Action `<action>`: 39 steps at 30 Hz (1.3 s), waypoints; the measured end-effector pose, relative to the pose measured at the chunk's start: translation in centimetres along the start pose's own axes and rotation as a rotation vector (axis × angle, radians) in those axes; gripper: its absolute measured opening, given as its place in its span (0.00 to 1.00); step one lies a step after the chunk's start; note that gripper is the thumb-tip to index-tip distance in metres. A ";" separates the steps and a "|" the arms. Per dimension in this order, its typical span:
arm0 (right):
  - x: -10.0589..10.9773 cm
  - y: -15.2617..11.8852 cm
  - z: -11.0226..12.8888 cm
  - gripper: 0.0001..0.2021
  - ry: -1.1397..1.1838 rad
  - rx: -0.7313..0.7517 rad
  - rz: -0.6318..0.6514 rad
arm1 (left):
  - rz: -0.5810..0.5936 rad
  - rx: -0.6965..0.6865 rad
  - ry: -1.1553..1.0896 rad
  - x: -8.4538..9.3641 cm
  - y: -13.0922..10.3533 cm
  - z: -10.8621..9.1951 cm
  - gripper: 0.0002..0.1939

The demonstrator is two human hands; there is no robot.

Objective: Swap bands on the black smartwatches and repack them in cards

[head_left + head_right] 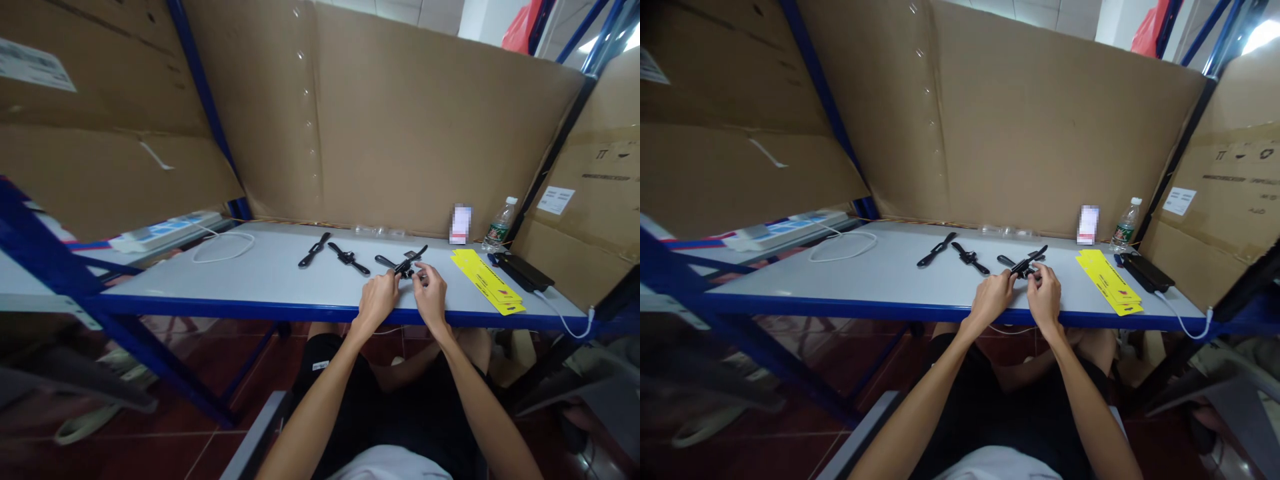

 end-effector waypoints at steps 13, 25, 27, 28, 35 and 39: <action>0.1 -0.1 0.2 0.16 -0.020 0.035 0.039 | 0.013 -0.001 -0.004 0.0 0.0 0.0 0.22; 0.1 0.2 0.0 0.15 0.048 0.012 0.051 | 0.008 -0.005 0.023 -0.1 0.1 0.0 0.21; 0.0 0.2 -0.2 0.14 0.030 -0.021 0.038 | 0.008 -0.010 0.030 -0.2 0.1 0.0 0.21; -0.1 0.2 -0.3 0.13 0.013 -0.049 0.041 | 0.009 -0.013 0.033 -0.2 0.1 0.0 0.21; -1.0 0.4 -1.3 0.08 -0.023 -0.187 0.128 | 0.040 -0.002 -0.011 -0.3 0.9 0.5 0.22; -1.1 0.6 -1.4 0.05 -0.020 -0.179 0.155 | 0.194 -0.053 -0.127 0.3 3.1 1.8 0.20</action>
Point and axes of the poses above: each hand's wrist, its own y-axis towards the middle knuckle, its own x-axis out of the back of the hand, z = x × y, the point moved 1 cm from there along y, towards the middle knuckle, and after that the axes turned 2 degrees about x, right-handed, at the moved point
